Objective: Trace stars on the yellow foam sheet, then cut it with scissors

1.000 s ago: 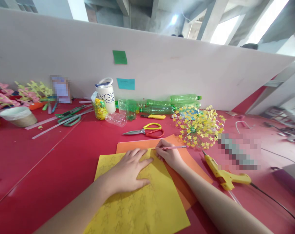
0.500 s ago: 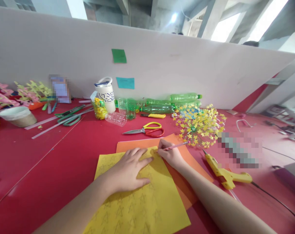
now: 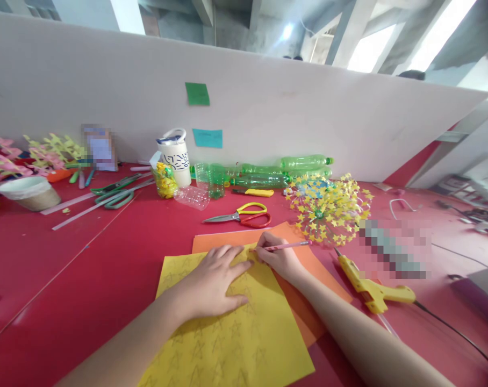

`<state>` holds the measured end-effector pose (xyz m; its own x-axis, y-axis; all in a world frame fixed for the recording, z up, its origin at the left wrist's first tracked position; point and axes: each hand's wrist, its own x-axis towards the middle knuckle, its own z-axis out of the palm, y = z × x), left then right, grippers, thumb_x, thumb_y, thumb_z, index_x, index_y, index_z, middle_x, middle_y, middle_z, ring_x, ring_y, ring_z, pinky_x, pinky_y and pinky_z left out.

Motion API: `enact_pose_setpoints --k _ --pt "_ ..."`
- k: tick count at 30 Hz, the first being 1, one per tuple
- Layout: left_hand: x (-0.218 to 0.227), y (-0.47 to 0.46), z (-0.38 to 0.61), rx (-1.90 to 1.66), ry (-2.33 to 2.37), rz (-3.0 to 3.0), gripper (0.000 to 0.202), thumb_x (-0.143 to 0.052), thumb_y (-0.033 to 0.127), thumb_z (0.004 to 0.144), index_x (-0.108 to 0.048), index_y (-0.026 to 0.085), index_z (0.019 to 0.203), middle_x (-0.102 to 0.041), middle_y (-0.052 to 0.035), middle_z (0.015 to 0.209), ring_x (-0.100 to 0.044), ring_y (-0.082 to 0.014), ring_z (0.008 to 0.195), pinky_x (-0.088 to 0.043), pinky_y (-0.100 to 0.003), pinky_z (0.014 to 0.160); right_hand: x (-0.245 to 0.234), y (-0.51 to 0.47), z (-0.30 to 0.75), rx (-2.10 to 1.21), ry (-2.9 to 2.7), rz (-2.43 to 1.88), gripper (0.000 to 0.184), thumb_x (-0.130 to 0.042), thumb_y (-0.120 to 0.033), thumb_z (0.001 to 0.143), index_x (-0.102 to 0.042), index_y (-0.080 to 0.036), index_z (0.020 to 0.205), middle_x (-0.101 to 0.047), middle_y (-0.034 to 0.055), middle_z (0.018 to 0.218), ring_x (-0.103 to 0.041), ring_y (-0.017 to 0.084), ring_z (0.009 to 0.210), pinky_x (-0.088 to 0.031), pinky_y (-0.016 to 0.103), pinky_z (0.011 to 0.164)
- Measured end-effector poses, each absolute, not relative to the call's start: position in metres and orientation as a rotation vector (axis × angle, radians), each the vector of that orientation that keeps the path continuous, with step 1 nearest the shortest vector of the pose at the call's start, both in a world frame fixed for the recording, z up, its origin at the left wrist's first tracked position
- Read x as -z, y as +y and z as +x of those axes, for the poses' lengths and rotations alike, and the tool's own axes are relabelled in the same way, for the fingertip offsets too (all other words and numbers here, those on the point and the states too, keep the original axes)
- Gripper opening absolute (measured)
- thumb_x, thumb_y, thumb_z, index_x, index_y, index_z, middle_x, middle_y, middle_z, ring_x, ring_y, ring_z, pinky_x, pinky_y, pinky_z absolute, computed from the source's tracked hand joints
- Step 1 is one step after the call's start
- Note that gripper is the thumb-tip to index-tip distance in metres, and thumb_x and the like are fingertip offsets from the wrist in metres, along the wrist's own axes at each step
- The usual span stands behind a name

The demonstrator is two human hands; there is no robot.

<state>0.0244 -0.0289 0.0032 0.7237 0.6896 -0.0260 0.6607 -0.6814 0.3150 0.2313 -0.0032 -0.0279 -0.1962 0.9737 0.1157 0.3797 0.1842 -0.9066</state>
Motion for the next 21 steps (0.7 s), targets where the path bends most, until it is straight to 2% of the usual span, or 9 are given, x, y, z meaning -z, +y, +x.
enact_pose_setpoints --k 11,21 --pt "-0.0033 -0.0289 0.025 -0.12 1.068 2.641 0.061 -0.051 0.053 0.077 -0.033 0.035 0.133 -0.022 -0.0022 0.143 -0.02 -0.0312 0.126 -0.024 -0.047 0.1 0.0289 -0.003 0.2284 -0.932 -1.757 -1.303 0.005 -0.049 -0.017 0.072 -0.051 -0.017 0.068 -0.055 -0.0025 0.057 -0.045 0.009 0.05 -0.03 0.018 0.046" --pt "-0.0023 -0.0294 0.024 -0.126 1.061 2.661 0.06 -0.049 0.054 0.078 -0.034 0.035 0.132 -0.022 -0.0026 0.142 -0.021 -0.03 0.126 -0.024 -0.046 0.1 0.0261 -0.0059 0.2274 -0.726 -1.755 -1.409 0.008 -0.048 -0.015 0.069 -0.047 -0.018 0.062 -0.049 -0.0039 0.052 -0.041 0.009 0.048 -0.028 0.018 0.044"
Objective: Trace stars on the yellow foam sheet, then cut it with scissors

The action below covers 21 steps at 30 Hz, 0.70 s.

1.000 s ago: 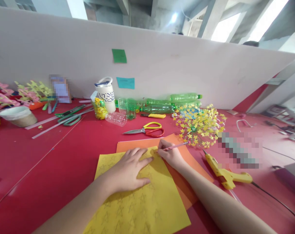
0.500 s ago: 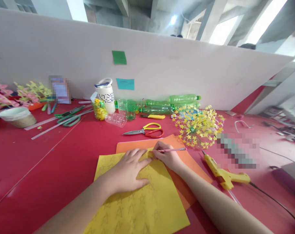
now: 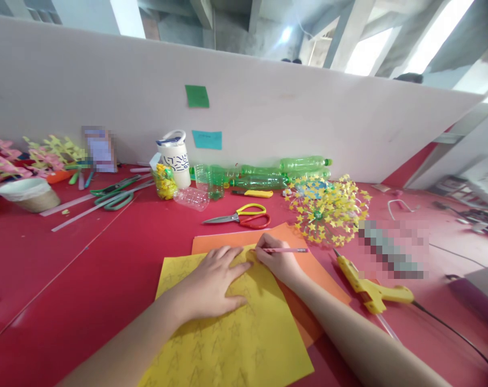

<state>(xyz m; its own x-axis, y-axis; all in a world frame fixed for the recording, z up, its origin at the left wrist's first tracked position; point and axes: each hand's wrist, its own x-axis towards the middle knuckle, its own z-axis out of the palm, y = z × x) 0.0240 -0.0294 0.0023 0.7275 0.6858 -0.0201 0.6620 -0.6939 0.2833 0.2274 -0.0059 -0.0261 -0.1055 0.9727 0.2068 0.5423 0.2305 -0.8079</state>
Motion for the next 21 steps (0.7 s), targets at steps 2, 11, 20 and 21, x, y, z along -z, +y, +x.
enact_pose_setpoints --k 2,11,20,21 --pt "-0.0023 -0.0291 0.0237 -0.123 1.062 2.659 0.06 -0.049 0.055 0.078 -0.034 0.035 0.133 -0.023 -0.0029 0.142 -0.021 -0.0301 0.126 -0.024 -0.046 0.099 0.0254 -0.0062 0.2273 -0.686 -1.753 -1.437 0.009 -0.048 -0.016 0.069 -0.047 -0.017 0.06 -0.049 -0.0035 0.052 -0.042 0.009 0.048 -0.028 0.018 0.045" --pt "-0.001 -0.0292 0.0232 -0.115 1.068 2.651 0.061 -0.049 0.056 0.078 -0.032 0.036 0.133 -0.022 -0.0026 0.143 -0.021 -0.0306 0.126 -0.026 -0.047 0.098 0.0244 -0.0073 0.2288 -0.678 -1.689 -1.482 0.009 -0.048 -0.017 0.068 -0.044 -0.018 0.059 -0.048 -0.0037 0.05 -0.041 0.01 0.047 -0.028 0.019 0.045" --pt "-0.0025 -0.0284 0.0245 -0.127 1.063 2.646 0.061 -0.05 0.055 0.077 -0.034 0.035 0.132 -0.024 -0.003 0.142 -0.022 -0.0305 0.126 -0.026 -0.046 0.099 0.0255 -0.0073 0.2288 -0.691 -1.748 -1.44 0.009 -0.047 -0.015 0.066 -0.043 -0.018 0.059 -0.045 -0.0043 0.05 -0.039 0.008 0.047 -0.026 0.018 0.044" --pt "-0.0024 -0.0284 0.0246 -0.127 1.063 2.645 0.061 -0.05 0.055 0.077 -0.034 0.035 0.132 -0.024 -0.0031 0.142 -0.022 -0.0304 0.126 -0.025 -0.046 0.099 0.0262 -0.0073 0.2286 -0.69 -1.763 -1.432 0.008 -0.047 -0.015 0.066 -0.043 -0.018 0.059 -0.045 -0.0044 0.05 -0.039 0.008 0.047 -0.026 0.018 0.044"
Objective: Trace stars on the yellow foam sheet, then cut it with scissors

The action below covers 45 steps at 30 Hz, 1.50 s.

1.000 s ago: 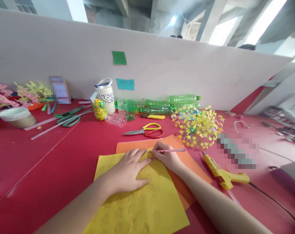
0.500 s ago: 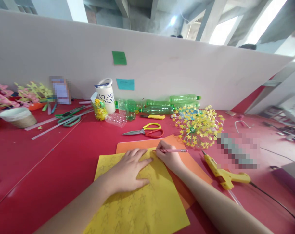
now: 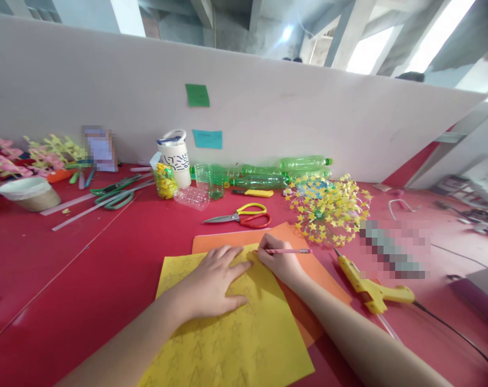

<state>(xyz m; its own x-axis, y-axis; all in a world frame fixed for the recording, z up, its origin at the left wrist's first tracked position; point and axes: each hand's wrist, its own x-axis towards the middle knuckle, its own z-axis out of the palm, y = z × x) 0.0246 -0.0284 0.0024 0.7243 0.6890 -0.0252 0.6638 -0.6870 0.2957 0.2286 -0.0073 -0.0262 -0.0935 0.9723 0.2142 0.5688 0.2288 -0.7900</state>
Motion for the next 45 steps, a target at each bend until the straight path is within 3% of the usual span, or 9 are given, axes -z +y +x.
enact_pose_setpoints --k 20,25,32,36,45 --pt "-0.004 -0.03 0.024 -0.133 1.055 2.642 0.059 -0.049 0.054 0.078 -0.036 0.033 0.132 -0.023 -0.0024 0.142 -0.021 -0.0302 0.126 -0.025 -0.045 0.099 0.025 -0.01 0.228 -0.797 -1.824 -1.324 0.008 -0.047 -0.015 0.069 -0.046 -0.018 0.062 -0.049 -0.0038 0.054 -0.041 0.009 0.048 -0.029 0.018 0.045" --pt "-0.003 -0.026 0.021 -0.128 1.081 2.647 0.062 -0.048 0.056 0.079 -0.032 0.033 0.134 -0.024 -0.0039 0.142 -0.022 -0.0299 0.126 -0.025 -0.044 0.099 0.022 -0.009 0.233 -0.94 -1.599 -1.239 0.001 -0.047 -0.019 0.075 -0.046 -0.019 0.074 -0.049 -0.0049 0.055 -0.043 0.009 0.048 -0.032 0.019 0.047" --pt "-0.006 -0.023 0.019 -0.13 1.057 2.678 0.049 -0.046 0.048 0.084 -0.036 0.038 0.131 -0.024 -0.0025 0.143 -0.023 -0.0289 0.127 -0.024 -0.044 0.099 0.016 -0.013 0.235 -1.154 -1.586 -1.215 0.003 -0.05 -0.02 0.073 -0.049 -0.018 0.075 -0.047 -0.0049 0.056 -0.041 0.008 0.047 -0.031 0.018 0.045" --pt "-0.005 -0.024 0.019 -0.124 1.027 2.676 0.045 -0.044 0.047 0.085 -0.039 0.039 0.129 -0.023 -0.0021 0.143 -0.022 -0.029 0.128 -0.024 -0.044 0.1 0.019 -0.013 0.234 -1.141 -1.661 -1.19 0.003 -0.051 -0.014 0.068 -0.049 -0.017 0.068 -0.049 -0.0041 0.057 -0.041 0.007 0.05 -0.029 0.018 0.045" --pt "-0.001 -0.022 0.019 -0.11 1.022 2.644 0.044 -0.043 0.049 0.086 -0.039 0.04 0.129 -0.019 0.0005 0.145 -0.018 -0.0283 0.13 -0.022 -0.045 0.101 0.023 -0.012 0.233 -1.185 -1.648 -1.235 0.008 -0.05 -0.019 0.072 -0.046 -0.018 0.066 -0.05 -0.0046 0.05 -0.04 0.007 0.044 -0.029 0.018 0.041"
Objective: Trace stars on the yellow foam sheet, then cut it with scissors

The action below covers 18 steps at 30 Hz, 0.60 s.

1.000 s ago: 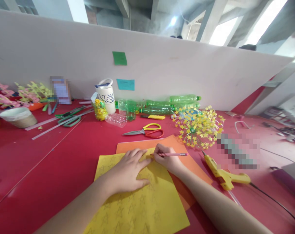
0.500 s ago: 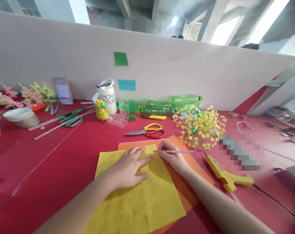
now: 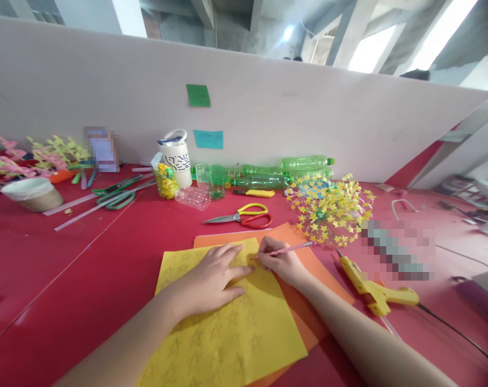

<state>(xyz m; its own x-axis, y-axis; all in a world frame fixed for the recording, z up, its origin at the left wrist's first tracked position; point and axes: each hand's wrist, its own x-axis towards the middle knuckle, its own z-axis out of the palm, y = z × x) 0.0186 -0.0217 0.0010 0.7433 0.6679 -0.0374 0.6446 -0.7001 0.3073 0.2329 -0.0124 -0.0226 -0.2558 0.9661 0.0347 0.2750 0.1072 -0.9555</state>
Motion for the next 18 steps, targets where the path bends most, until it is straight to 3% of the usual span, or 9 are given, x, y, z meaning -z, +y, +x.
enact_pose_setpoints --k 18 --pt "-0.001 -0.0222 0.0184 -0.125 1.025 2.626 0.044 -0.044 0.048 0.086 -0.039 0.04 0.129 -0.019 0.0011 0.145 -0.019 -0.029 0.129 -0.023 -0.045 0.101 0.0309 -0.0077 0.2296 -1.114 -1.62 -1.245 0.007 -0.049 -0.02 0.074 -0.047 -0.018 0.067 -0.055 -0.0029 0.054 -0.046 0.008 0.045 -0.033 0.018 0.043"
